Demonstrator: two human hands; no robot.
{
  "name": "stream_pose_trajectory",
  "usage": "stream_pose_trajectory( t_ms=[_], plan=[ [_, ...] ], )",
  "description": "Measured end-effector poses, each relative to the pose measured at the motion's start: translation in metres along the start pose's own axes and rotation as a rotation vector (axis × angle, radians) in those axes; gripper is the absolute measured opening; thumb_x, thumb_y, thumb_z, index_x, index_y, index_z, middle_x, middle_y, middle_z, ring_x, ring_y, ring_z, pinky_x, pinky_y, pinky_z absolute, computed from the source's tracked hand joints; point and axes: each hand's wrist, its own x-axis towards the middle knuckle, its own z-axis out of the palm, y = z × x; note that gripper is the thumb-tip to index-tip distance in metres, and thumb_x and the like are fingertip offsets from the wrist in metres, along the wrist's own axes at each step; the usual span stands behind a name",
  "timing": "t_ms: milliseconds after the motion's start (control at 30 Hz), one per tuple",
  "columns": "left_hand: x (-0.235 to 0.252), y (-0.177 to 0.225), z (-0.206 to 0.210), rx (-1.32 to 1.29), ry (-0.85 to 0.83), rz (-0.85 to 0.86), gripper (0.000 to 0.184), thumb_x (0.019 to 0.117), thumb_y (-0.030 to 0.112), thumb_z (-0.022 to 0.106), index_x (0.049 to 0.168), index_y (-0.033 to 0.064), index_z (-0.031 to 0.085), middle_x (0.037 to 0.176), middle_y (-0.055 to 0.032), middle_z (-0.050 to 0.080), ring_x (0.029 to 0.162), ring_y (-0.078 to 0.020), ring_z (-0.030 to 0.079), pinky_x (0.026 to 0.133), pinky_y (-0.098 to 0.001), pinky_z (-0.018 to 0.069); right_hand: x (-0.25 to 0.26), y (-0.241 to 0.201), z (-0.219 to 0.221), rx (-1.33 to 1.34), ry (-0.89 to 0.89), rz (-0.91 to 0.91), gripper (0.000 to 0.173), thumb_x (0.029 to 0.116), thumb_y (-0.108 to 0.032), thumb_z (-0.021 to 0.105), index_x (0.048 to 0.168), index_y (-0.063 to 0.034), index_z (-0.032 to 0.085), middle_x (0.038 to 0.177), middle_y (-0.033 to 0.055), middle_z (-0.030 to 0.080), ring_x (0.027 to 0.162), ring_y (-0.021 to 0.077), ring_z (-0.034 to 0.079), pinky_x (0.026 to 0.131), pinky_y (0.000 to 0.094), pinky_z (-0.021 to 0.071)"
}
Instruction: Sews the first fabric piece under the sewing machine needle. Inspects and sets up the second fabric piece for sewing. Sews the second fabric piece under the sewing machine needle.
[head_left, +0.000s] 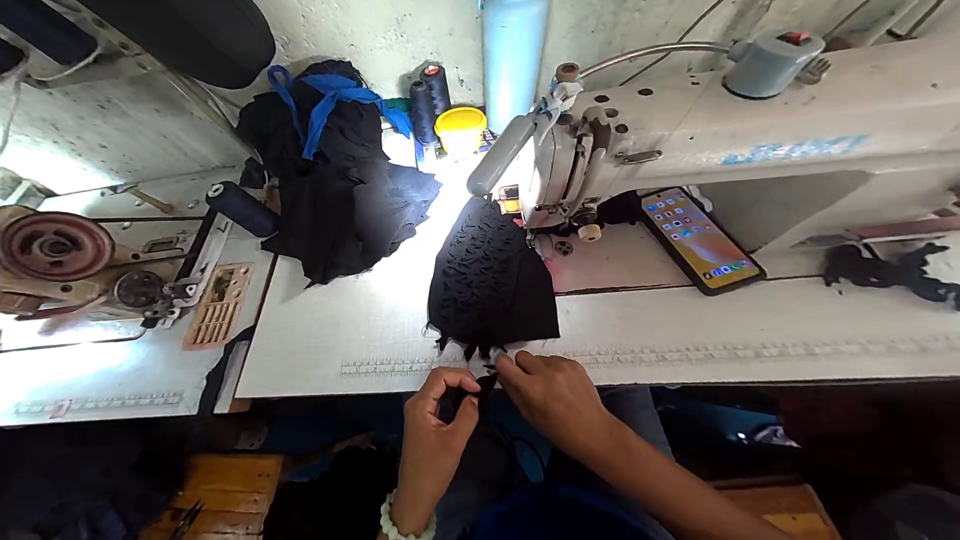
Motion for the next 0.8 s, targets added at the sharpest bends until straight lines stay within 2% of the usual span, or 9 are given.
stream_pose_trajectory(
  t_ms=[67,133,200,233,300,467,533,633,800],
  plan=[
    [-0.001,-0.002,-0.004,0.025,-0.069,0.026,0.014,0.0848,0.000,0.063,0.095,0.0066,0.071,0.099,0.0004,0.073,0.100,-0.0067,0.069,0.088,-0.0227,0.0574,-0.006,0.000,-0.003,0.019,0.002,-0.002,0.023,0.0985,-0.019,0.054,0.085,-0.0087,0.068,0.056,0.0040,0.051,0.041,0.0194,0.052,0.036,0.0306,0.0404],
    [0.000,0.000,-0.013,0.133,-0.271,0.077,0.011,0.0891,0.013,0.068,0.099,0.0101,0.074,0.101,0.0025,0.073,0.106,-0.0063,0.066,0.096,-0.0261,0.0530,-0.007,0.002,-0.009,0.072,0.000,0.024,0.026,0.1004,-0.024,0.054,0.085,-0.0083,0.067,0.059,0.0041,0.053,0.044,0.0189,0.054,0.038,0.0310,0.0429],
    [0.002,0.007,-0.022,0.237,-0.466,0.123,0.024,0.0959,0.033,0.068,0.108,0.0143,0.076,0.108,0.0046,0.075,0.114,-0.0074,0.062,0.102,-0.0327,0.0453,-0.001,0.014,-0.022,0.124,-0.033,0.119,0.028,0.0991,-0.029,0.060,0.093,-0.0040,0.070,0.071,0.0096,0.063,0.053,0.0232,0.064,0.044,0.0367,0.0520],
    [0.005,0.010,-0.025,0.262,-0.493,0.149,0.028,0.0983,0.038,0.066,0.110,0.0152,0.076,0.113,0.0043,0.075,0.117,-0.0084,0.062,0.104,-0.0336,0.0465,0.004,0.024,-0.030,0.137,-0.067,0.180,0.028,0.0988,-0.028,0.062,0.101,-0.0012,0.070,0.081,0.0132,0.068,0.061,0.0264,0.068,0.049,0.0408,0.0560],
    [0.018,0.018,-0.026,0.312,-0.405,0.227,0.027,0.1028,0.032,0.060,0.108,0.0115,0.077,0.114,-0.0002,0.074,0.115,-0.0097,0.064,0.101,-0.0295,0.0521,0.012,0.049,-0.036,0.101,-0.084,0.251,0.026,0.0987,-0.019,0.062,0.111,0.0030,0.069,0.092,0.0184,0.070,0.072,0.0324,0.072,0.059,0.0465,0.0594],
    [0.095,0.023,-0.001,0.582,-0.250,0.448,0.021,0.0999,0.010,0.059,0.109,0.0050,0.077,0.115,-0.0074,0.075,0.112,-0.0168,0.068,0.098,-0.0306,0.0539,0.031,0.074,-0.027,-0.078,-0.052,0.146,0.016,0.0951,-0.011,0.064,0.099,0.0030,0.072,0.081,0.0196,0.067,0.068,0.0373,0.069,0.055,0.0477,0.0555],
    [0.125,0.000,0.012,0.689,-0.302,0.478,0.024,0.1006,0.013,0.060,0.116,0.0081,0.077,0.127,-0.0078,0.071,0.124,-0.0231,0.063,0.107,-0.0402,0.0494,0.039,0.068,-0.022,-0.094,-0.090,0.109,0.011,0.0930,-0.008,0.066,0.096,0.0020,0.071,0.080,0.0197,0.066,0.069,0.0383,0.069,0.056,0.0484,0.0553],
    [0.143,-0.030,0.019,0.976,-0.327,0.388,0.037,0.1061,0.031,0.051,0.137,0.0186,0.068,0.152,-0.0047,0.056,0.145,-0.0328,0.046,0.114,-0.0614,0.0353,0.047,0.059,-0.016,-0.101,-0.136,0.103,0.011,0.0911,-0.007,0.068,0.096,0.0016,0.072,0.081,0.0192,0.066,0.070,0.0373,0.069,0.057,0.0471,0.0553],
    [0.122,-0.031,0.012,1.203,-0.150,0.179,0.048,0.1081,0.034,0.042,0.149,0.0126,0.055,0.160,-0.0114,0.045,0.148,-0.0446,0.037,0.112,-0.0762,0.0230,0.053,0.051,-0.007,-0.143,-0.135,0.196,0.011,0.0897,-0.005,0.069,0.096,0.0034,0.072,0.082,0.0201,0.067,0.070,0.0376,0.070,0.056,0.0467,0.0549]
  ],
)
